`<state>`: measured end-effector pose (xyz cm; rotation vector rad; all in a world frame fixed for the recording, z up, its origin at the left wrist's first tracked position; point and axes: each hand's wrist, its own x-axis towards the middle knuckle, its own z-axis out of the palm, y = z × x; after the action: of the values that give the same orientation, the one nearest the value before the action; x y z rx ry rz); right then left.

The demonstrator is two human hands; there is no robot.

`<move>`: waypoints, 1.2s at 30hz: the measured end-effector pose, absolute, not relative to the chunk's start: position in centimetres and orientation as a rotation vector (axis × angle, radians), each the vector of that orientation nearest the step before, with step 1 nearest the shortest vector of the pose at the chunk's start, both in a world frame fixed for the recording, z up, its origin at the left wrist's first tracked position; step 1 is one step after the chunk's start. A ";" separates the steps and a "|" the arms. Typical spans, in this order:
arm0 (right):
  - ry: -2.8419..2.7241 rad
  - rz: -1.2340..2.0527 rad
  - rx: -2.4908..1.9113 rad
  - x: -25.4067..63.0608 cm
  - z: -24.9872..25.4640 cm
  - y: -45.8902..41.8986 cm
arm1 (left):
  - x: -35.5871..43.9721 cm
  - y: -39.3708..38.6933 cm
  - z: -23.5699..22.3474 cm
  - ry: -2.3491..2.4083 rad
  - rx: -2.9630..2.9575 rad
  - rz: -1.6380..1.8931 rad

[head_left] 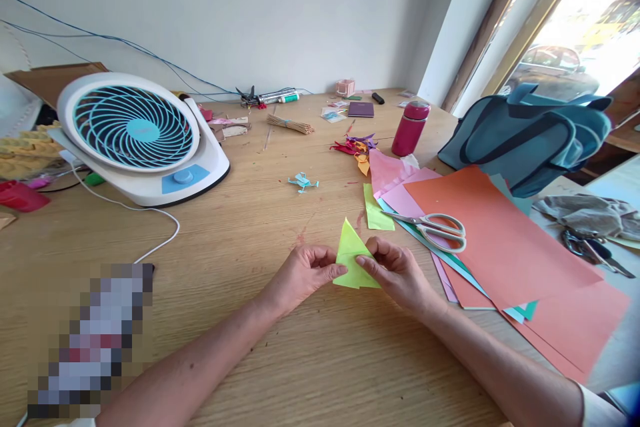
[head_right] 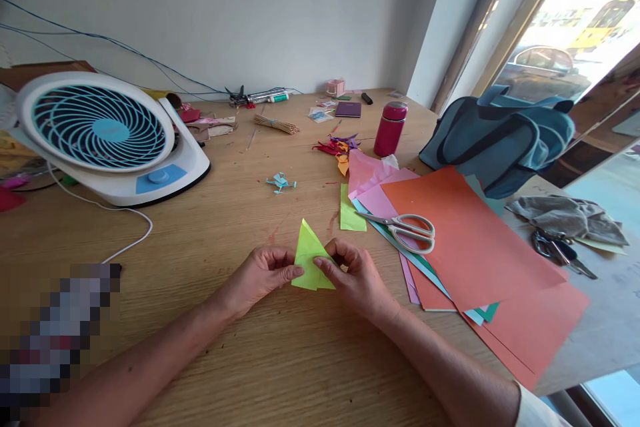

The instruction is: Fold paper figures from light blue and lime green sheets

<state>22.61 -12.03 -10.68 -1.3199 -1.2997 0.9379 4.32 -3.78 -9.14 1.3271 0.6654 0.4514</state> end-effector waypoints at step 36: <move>-1.561 0.860 -1.421 22.1 -10.0 -12.1 | 4.2 -4.0 -8.1 0.755 1.532 0.626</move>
<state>22.06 -12.12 -10.03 -1.4213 -1.5612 0.8603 4.24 -3.99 -8.11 1.5316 0.7547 0.6258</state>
